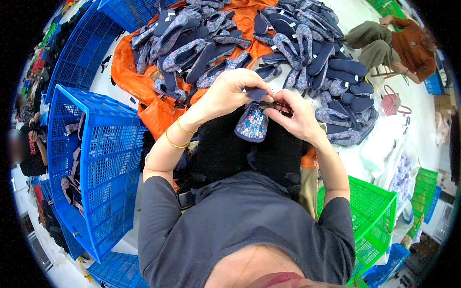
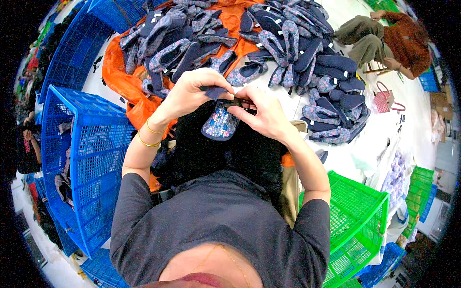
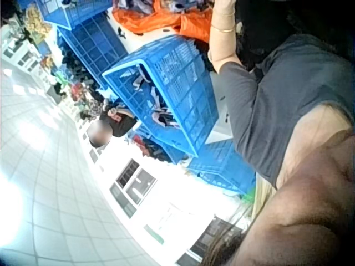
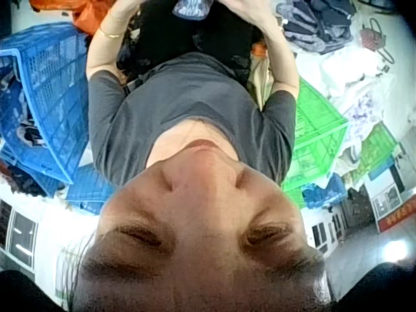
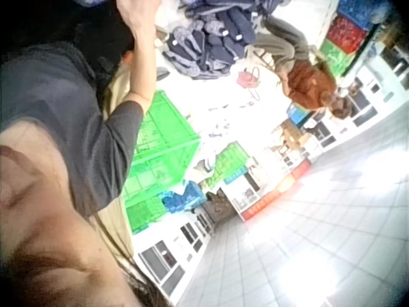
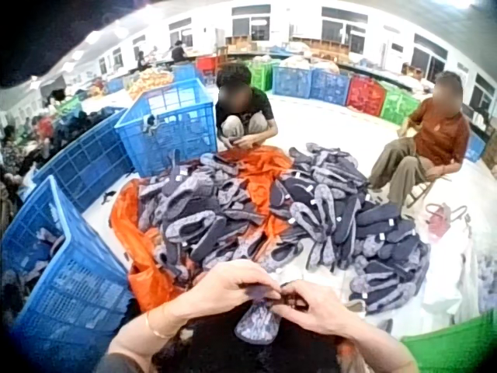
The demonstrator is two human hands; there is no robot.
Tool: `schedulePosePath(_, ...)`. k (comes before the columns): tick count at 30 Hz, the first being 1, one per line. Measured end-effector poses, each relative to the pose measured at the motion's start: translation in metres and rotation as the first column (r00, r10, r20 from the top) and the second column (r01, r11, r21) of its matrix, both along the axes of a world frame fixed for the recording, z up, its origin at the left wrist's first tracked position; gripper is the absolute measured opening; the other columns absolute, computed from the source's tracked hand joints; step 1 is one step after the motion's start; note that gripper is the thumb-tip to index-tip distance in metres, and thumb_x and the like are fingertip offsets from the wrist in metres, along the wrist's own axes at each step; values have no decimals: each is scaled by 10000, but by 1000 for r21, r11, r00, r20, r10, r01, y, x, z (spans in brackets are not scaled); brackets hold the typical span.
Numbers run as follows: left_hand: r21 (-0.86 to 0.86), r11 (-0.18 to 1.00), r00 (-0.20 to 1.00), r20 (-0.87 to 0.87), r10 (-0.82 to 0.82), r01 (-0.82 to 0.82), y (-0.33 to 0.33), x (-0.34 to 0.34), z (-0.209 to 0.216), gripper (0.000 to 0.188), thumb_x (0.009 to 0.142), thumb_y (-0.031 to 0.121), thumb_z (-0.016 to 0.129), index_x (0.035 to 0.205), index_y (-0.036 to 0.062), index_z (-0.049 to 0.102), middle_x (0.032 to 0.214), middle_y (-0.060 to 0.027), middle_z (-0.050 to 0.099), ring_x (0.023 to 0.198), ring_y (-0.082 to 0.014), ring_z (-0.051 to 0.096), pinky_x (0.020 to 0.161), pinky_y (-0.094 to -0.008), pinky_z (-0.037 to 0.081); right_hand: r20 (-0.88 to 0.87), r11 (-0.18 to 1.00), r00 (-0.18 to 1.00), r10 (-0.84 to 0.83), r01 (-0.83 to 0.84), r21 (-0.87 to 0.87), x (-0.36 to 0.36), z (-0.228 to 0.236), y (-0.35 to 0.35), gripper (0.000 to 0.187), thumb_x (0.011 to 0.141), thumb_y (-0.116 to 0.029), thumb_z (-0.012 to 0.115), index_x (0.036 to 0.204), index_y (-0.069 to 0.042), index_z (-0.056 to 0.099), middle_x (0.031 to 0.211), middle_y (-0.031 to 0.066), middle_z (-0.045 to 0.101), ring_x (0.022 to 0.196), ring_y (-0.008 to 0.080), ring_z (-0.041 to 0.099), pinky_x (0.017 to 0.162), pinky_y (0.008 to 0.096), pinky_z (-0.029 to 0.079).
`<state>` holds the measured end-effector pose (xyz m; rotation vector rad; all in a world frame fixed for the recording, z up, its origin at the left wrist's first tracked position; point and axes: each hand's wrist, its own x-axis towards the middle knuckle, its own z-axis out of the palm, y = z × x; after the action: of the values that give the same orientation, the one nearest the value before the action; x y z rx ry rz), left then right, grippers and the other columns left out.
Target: The person sits on the floor and assembles slippers by hand. They pick up a slipper sole and a fabric upper, align the edges, and fold the fabric over the sole to secure it. The person handles the items one at a time, repeatedly folding and pressing the fabric onto the sole before placing the finished slipper aside.
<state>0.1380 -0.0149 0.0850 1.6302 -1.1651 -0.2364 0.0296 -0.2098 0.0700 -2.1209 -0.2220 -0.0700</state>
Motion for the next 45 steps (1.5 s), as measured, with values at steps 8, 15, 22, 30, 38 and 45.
schedulePosePath(8,-7,1000,996,85,-27,28,-4,4,-1,132,770,91,728,896,55,711,843,-68,688,799,-216,652,735,-311,498,-81,995,993,90,-93,-22,11,3,-5,322,791,-256,772,947,-35,597,712,65,574,601,155,520,558,290,421)
schedulePosePath(15,-9,1000,991,127,-28,29,-6,6,-1,143,758,86,713,899,65,708,829,-72,688,799,-234,657,722,-324,502,-171,978,977,127,-95,187,13,0,-5,318,788,-241,783,936,-31,596,696,9,544,617,82,472,556,260,394)
schedulePosePath(22,-15,998,991,121,-65,67,-7,8,-3,163,749,76,710,912,62,706,836,-81,695,800,-247,663,734,-326,507,-190,986,972,142,-123,110,13,0,-6,170,832,-86,728,916,-36,590,806,-45,562,718,13,486,625,196,415)
schedulePosePath(30,200,951,964,170,204,-236,7,35,-8,160,813,126,704,940,29,701,889,-97,675,877,-232,635,812,-330,486,-210,922,977,-25,103,373,4,-16,-35,298,850,-183,733,1042,-26,568,911,-11,597,810,53,537,723,228,451)
schedulePosePath(38,431,866,961,-18,-274,255,4,-9,-10,412,815,398,715,936,10,644,887,-138,613,845,-283,595,767,-363,466,-457,825,884,-101,331,459,-27,-28,-34,147,915,-174,651,948,-33,630,723,-39,582,586,21,482,525,170,366)
schedulePosePath(45,28,986,982,-89,165,-163,7,-35,-9,269,800,195,758,989,29,666,873,-94,650,653,-164,562,614,-283,450,-538,618,836,-108,480,622,-40,-23,-17,375,1008,-329,476,1115,15,581,945,121,688,658,85,648,388,163,246)
